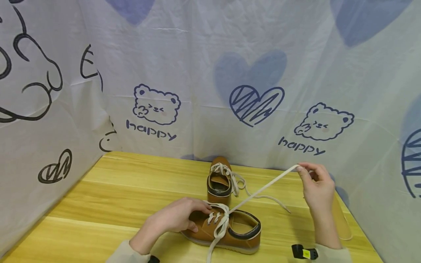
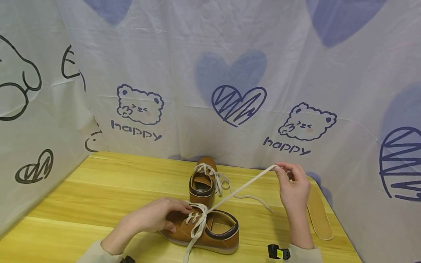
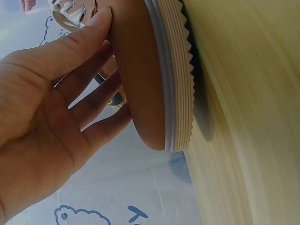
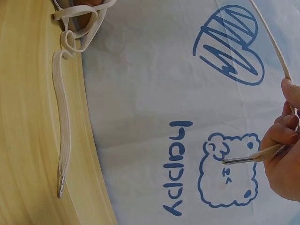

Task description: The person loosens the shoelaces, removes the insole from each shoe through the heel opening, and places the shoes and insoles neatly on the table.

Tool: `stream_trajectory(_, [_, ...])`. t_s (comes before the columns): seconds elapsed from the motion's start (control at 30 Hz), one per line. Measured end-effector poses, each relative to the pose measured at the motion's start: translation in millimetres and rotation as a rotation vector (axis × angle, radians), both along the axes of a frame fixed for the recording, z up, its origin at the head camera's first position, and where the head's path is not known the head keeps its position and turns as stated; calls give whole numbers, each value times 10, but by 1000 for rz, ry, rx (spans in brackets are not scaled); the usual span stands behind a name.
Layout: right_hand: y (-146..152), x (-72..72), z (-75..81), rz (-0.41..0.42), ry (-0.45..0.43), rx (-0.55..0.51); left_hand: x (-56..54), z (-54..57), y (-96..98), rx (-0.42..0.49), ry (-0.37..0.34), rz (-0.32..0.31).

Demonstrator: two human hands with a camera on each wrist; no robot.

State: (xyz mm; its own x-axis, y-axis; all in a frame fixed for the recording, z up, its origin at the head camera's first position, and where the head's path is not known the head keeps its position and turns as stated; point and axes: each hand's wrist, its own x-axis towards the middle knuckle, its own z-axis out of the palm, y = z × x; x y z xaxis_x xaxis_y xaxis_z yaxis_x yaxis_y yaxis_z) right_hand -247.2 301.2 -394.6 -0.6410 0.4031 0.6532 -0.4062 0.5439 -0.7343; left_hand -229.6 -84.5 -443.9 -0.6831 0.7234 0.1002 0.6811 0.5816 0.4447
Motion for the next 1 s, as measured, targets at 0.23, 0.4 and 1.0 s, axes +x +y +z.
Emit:
stream_trajectory(0.23, [46,30,14,-31,-21,-27,-3,1,-2,10,-7,-2])
stream_trajectory(0.4, [78,27,9,-28,-8,-19,-8,-4,3,7,-6,-1])
stream_trajectory(1.0, [243,16,15,-116,2,-121,-12,-15,4,8,-7,0])
